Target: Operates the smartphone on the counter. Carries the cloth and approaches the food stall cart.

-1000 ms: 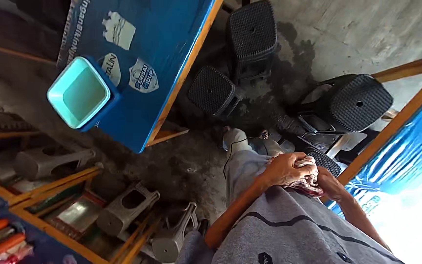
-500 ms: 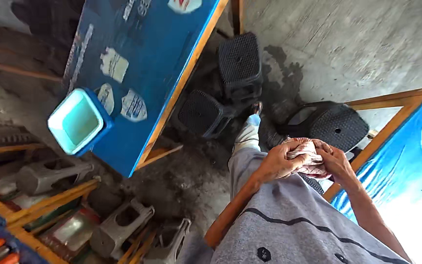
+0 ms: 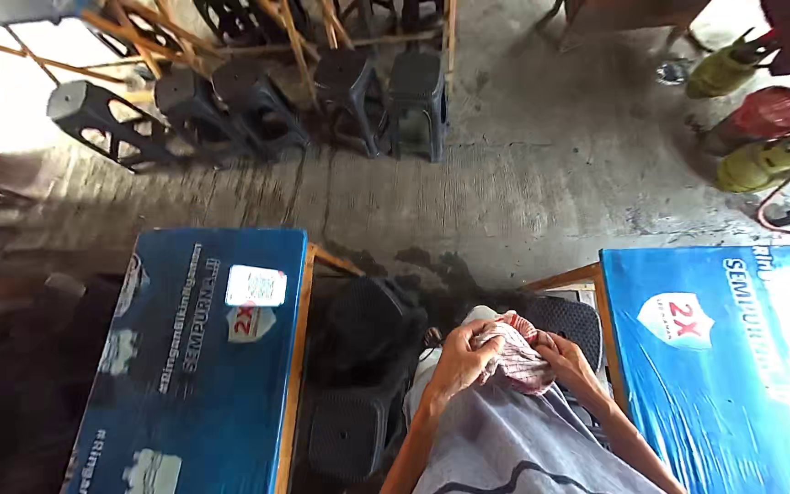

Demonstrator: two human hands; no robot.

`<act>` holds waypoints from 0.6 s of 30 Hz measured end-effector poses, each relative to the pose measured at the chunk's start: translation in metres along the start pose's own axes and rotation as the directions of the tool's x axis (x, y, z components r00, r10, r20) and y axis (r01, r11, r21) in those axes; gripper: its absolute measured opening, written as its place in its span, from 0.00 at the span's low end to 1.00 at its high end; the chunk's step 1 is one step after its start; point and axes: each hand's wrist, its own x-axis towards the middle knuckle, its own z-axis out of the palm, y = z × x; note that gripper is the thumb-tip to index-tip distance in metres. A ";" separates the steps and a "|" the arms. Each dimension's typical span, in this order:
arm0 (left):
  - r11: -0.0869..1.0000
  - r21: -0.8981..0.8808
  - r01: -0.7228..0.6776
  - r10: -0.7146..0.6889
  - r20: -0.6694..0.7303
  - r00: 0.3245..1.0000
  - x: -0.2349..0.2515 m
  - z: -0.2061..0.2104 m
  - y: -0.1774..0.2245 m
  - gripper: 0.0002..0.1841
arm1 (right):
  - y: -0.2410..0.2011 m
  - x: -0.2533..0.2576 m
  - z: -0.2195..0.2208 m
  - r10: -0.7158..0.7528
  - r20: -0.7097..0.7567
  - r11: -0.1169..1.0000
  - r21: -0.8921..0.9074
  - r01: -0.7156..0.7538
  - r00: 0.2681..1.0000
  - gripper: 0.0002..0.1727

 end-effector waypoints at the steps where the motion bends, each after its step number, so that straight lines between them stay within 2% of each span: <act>1: 1.000 0.020 -0.002 0.002 0.021 1.000 0.016 0.001 0.006 0.12 | -0.002 0.011 -0.002 0.012 -0.027 1.000 0.018 -0.011 1.000 0.14; 6: 0.995 0.100 -0.030 0.018 0.121 0.993 0.104 0.012 0.043 0.17 | -0.030 0.093 -0.032 0.086 -0.181 0.991 0.120 -0.064 0.980 0.16; 9: 0.990 0.132 -0.058 0.043 0.114 0.993 0.171 0.017 0.065 0.18 | -0.048 0.164 -0.067 0.089 -0.244 0.985 0.167 -0.048 0.966 0.19; 12: 0.985 0.134 -0.108 0.102 0.050 0.994 0.248 0.021 0.095 0.18 | -0.073 0.240 -0.116 0.098 -0.263 0.984 0.171 -0.054 0.960 0.20; 15: 0.982 0.116 -0.149 0.156 -0.057 0.986 0.313 0.032 0.133 0.18 | -0.107 0.290 -0.179 0.063 -0.261 0.994 0.107 -0.036 0.963 0.18; 18: 0.960 0.141 -0.241 0.264 -0.182 0.947 0.376 0.044 0.176 0.17 | -0.139 0.342 -0.243 0.048 -0.305 0.995 0.096 -0.019 0.951 0.19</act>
